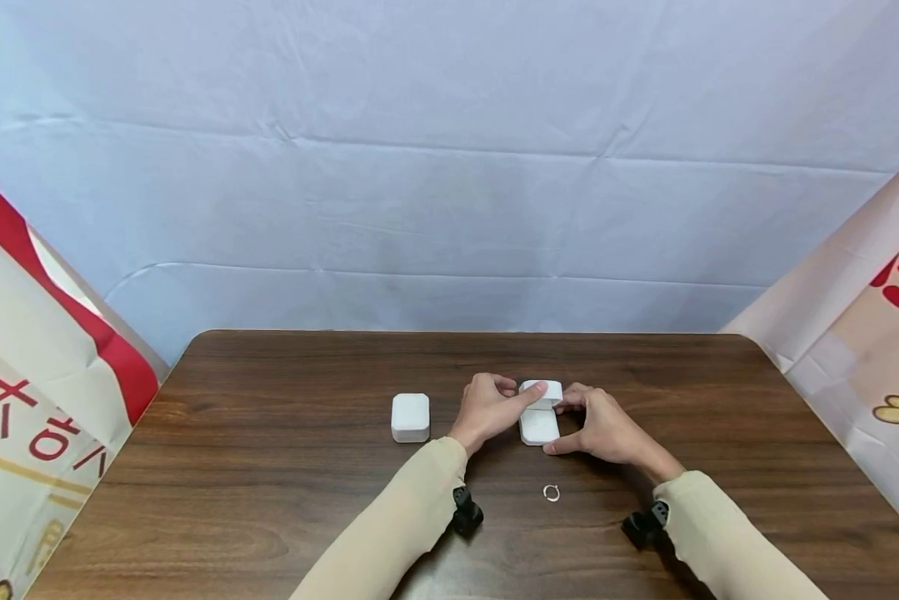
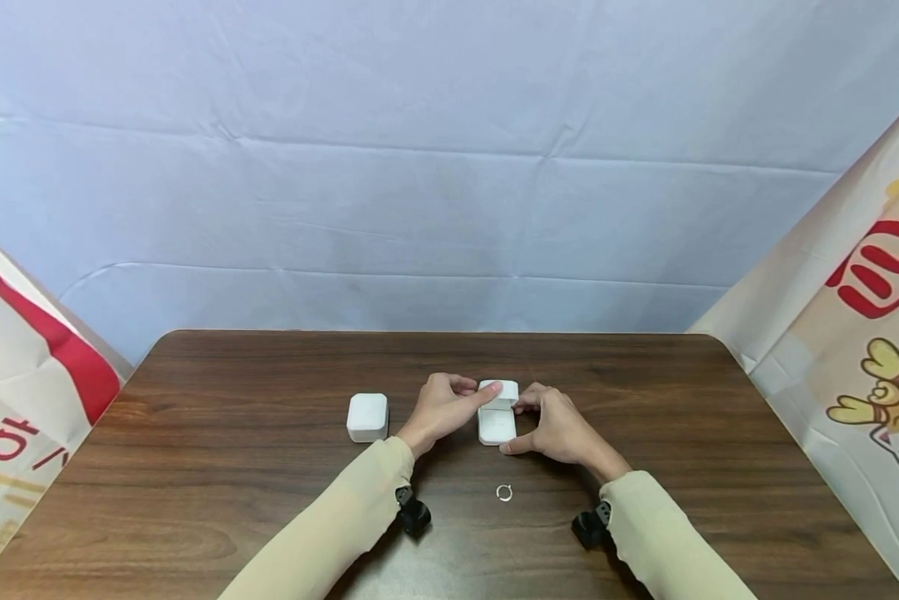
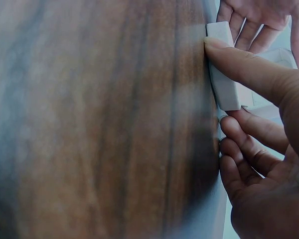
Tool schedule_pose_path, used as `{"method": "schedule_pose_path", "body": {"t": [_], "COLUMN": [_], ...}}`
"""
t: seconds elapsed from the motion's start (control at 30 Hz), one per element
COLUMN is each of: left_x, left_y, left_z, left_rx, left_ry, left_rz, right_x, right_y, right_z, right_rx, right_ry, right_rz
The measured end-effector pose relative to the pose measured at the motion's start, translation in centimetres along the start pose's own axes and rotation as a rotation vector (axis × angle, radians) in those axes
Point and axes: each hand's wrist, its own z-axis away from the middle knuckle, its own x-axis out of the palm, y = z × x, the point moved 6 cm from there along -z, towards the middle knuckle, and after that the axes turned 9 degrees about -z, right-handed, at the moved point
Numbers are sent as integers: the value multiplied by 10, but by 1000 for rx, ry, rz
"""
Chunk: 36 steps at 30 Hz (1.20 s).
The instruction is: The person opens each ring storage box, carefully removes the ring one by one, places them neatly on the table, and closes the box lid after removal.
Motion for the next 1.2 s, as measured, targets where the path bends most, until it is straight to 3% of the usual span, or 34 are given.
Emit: {"method": "schedule_pose_path", "body": {"t": [0.2,0.57,1.2], "left_x": [1,7,9], "left_y": [0,1,2], "left_z": [1,0,-2], "left_rx": [-5,-4,6], "left_ry": [-26,-130,-157], "left_rz": [21,24,63], "right_x": [0,0,0], "right_y": [0,0,1], "right_z": [0,1,0], "right_rx": [7,10,2], "right_ry": [-6,-16,-20], "right_rz": [-3,-6,-10]}}
